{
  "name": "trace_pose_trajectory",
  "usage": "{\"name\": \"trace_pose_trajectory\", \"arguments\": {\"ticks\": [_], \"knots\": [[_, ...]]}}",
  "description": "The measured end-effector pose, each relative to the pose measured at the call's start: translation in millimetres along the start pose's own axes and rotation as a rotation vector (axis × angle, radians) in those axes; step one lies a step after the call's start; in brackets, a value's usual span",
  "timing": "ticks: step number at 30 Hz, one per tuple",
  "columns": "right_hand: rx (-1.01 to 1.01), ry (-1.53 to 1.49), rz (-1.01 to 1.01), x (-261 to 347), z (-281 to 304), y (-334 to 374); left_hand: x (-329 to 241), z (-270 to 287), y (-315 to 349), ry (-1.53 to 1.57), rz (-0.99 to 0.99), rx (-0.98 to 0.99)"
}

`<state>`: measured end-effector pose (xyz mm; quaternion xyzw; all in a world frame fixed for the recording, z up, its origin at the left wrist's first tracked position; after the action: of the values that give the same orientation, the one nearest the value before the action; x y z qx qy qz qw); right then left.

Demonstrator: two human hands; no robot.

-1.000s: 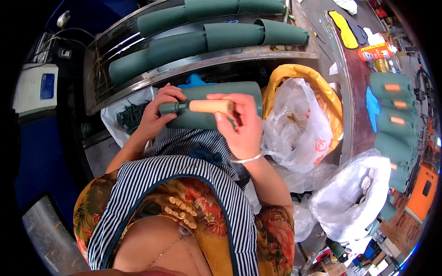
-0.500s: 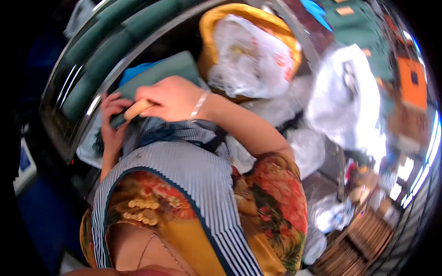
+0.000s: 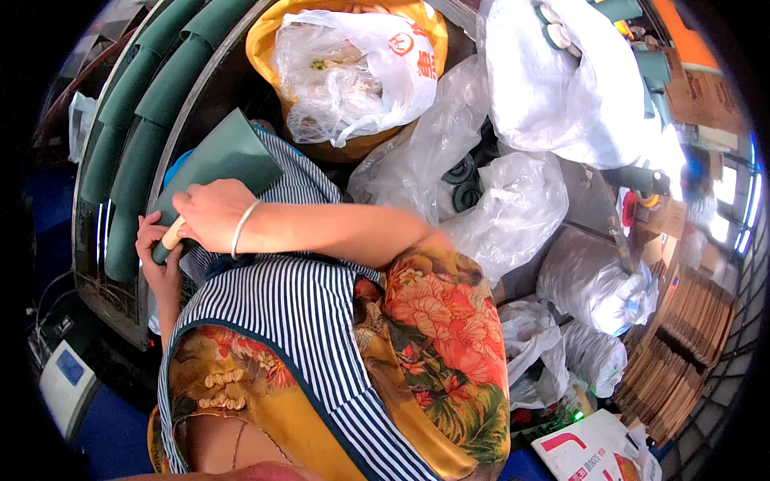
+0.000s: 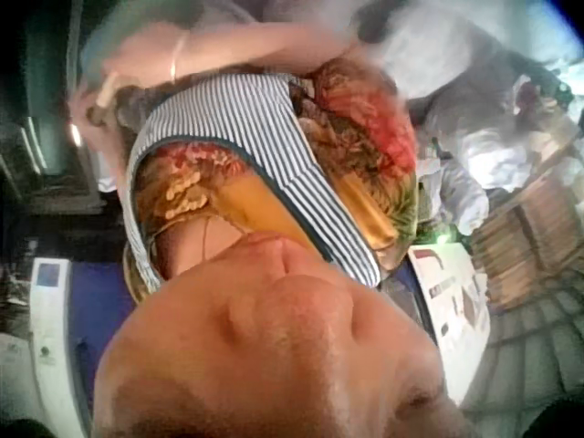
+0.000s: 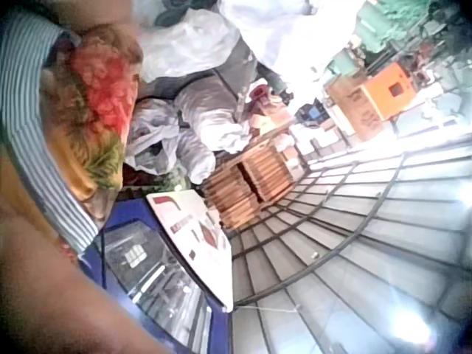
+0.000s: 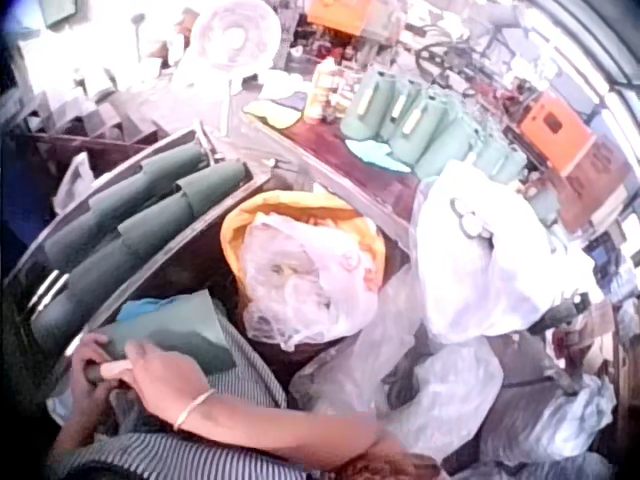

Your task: The person assembles green cylindrical components by inserting a wooden handle into a side opening and a white circular ring into the base before placing them on a metal rack.

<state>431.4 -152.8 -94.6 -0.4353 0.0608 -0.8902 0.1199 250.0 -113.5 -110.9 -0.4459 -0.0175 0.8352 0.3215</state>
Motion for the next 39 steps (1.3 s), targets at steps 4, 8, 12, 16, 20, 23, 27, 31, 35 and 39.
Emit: {"name": "trace_pose_trajectory", "arguments": {"ticks": [4,8,12,16,20,23,27,31,35,39], "knots": [[-0.415,-0.088,-0.256,-46,62,59,19,7,-3,0.043,0.248,-0.036],[-1.135,0.171,-0.816,-202,99,235,25,13,2,0.060,0.297,-0.083],[-0.931,0.334,-1.528,-356,64,430,43,7,-9,0.210,0.404,-0.133],[-1.254,0.094,-1.624,-393,69,475,41,11,-11,0.192,0.409,-0.107],[-2.056,-0.419,-1.346,-350,140,501,53,18,-2,0.177,0.425,-0.113],[-1.868,0.066,-1.697,-314,177,540,59,22,-1,0.199,0.433,-0.144],[-2.067,-0.004,-1.574,-384,188,654,74,20,-7,0.216,0.494,-0.152],[-1.651,-0.138,-1.643,-379,214,614,78,24,0,0.248,0.444,-0.118],[-1.109,0.288,-1.272,-292,259,484,82,21,-7,0.322,0.390,-0.159],[-1.680,-0.092,-0.484,-209,312,413,75,20,-14,0.280,0.469,-0.105]]}}
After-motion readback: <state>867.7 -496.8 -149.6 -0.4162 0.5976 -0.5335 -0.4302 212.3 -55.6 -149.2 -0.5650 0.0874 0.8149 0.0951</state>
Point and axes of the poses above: each hand's wrist, its own y-axis away from the middle knuckle, its own z-axis out of the back of the hand, x = y × z, the point moved 5 cm from there along -y, towards the middle knuckle, and after that the axes turned 3 degrees about z, right-handed, at the moved point
